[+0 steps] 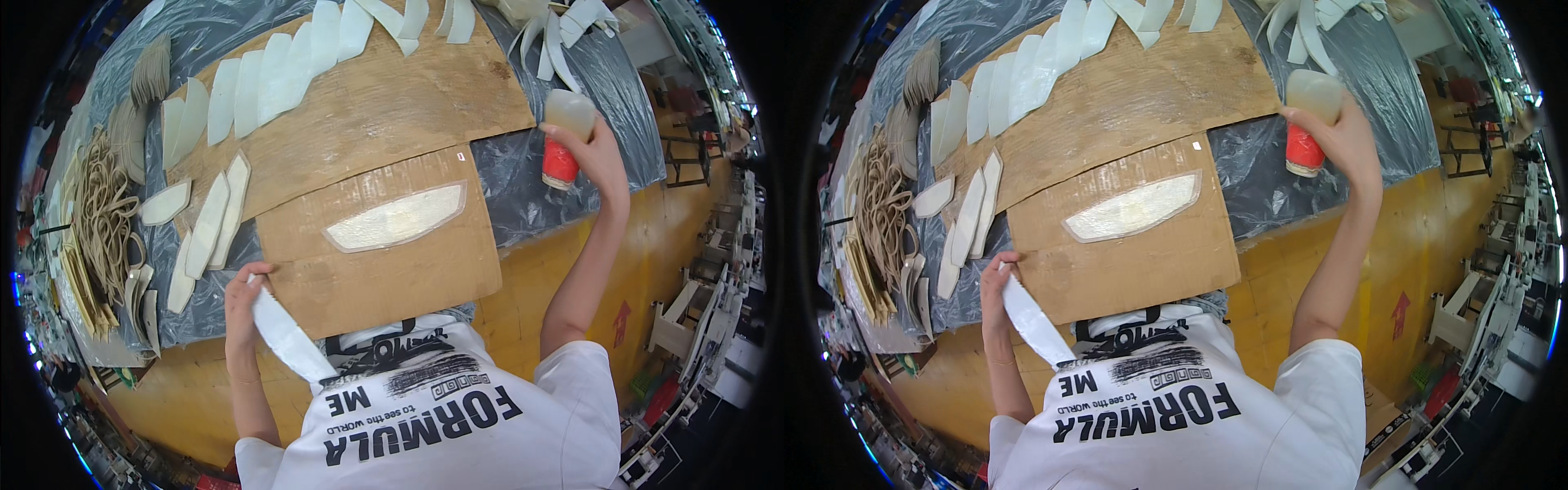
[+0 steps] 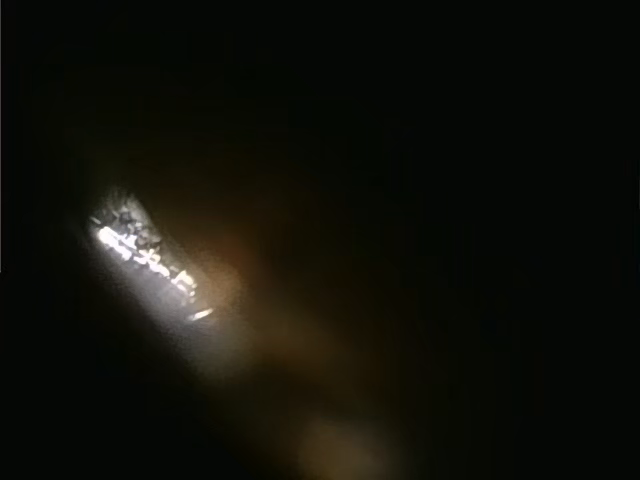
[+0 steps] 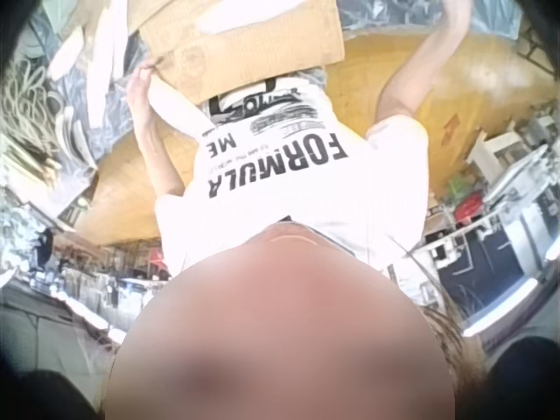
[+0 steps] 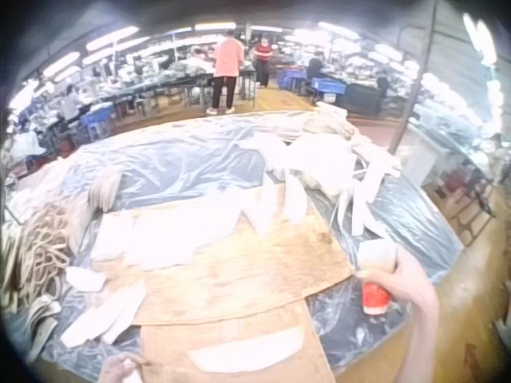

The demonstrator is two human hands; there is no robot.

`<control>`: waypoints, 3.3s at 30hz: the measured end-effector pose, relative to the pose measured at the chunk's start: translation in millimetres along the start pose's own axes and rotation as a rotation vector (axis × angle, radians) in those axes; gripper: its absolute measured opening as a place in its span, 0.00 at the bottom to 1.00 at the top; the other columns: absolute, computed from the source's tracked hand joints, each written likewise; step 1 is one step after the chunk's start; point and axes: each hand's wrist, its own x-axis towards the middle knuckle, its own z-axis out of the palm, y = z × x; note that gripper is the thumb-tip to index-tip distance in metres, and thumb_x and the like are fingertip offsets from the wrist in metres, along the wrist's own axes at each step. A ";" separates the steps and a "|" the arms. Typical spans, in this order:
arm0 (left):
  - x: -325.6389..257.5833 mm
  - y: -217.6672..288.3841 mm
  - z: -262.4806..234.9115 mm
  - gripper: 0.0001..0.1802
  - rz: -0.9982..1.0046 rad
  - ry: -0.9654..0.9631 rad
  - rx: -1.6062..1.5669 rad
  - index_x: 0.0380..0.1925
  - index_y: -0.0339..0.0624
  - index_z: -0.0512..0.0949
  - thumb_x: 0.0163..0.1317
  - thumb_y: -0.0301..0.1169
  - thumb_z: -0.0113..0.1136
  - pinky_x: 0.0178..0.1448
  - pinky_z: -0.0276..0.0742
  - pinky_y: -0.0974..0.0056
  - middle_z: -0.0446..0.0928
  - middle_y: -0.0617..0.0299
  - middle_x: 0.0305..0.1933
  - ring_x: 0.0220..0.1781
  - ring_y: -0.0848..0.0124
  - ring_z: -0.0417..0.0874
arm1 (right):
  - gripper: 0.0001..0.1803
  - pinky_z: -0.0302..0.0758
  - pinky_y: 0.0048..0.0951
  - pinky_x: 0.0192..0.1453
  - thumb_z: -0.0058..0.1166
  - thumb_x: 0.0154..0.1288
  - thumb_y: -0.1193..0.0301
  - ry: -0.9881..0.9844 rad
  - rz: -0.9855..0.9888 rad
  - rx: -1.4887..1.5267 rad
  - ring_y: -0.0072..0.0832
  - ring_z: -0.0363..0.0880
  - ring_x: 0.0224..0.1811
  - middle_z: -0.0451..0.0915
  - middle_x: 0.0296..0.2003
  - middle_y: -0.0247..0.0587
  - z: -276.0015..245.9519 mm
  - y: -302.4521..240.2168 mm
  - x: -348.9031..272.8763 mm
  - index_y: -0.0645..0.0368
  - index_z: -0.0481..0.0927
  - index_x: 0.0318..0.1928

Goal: The person repeatedly picks up white curved pieces and a flat piece, applies glue from a bottle to the flat piece, and presses the curved piece onto it. They smooth the joined piece and place it aside, repeating the cycle with new pieces from the table.

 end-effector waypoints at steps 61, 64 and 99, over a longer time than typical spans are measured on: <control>34.1 28.0 119.6 0.16 0.316 0.181 0.549 0.43 0.37 0.84 0.53 0.16 0.71 0.34 0.85 0.74 0.77 0.58 0.41 0.32 0.77 0.81 | 0.14 0.54 0.11 0.26 0.68 0.60 0.77 -0.107 0.131 0.274 0.07 0.60 0.24 0.70 0.25 0.21 133.8 -38.3 -97.8 0.64 0.82 0.46; 34.5 27.7 120.3 0.15 0.324 0.177 0.569 0.42 0.37 0.84 0.53 0.16 0.71 0.33 0.85 0.74 0.77 0.58 0.41 0.32 0.77 0.81 | 0.13 0.54 0.13 0.23 0.68 0.59 0.75 -0.065 0.100 0.259 0.08 0.58 0.20 0.67 0.20 0.22 136.1 -37.9 -96.7 0.65 0.83 0.44; 24.6 25.4 128.7 0.16 0.858 0.070 1.438 0.44 0.53 0.86 0.54 0.27 0.67 0.66 0.62 0.58 0.76 0.59 0.58 0.61 0.60 0.74 | 0.14 0.55 0.17 0.20 0.70 0.57 0.75 -0.010 -0.035 0.126 0.11 0.58 0.18 0.66 0.19 0.27 142.1 -32.5 -101.9 0.64 0.83 0.43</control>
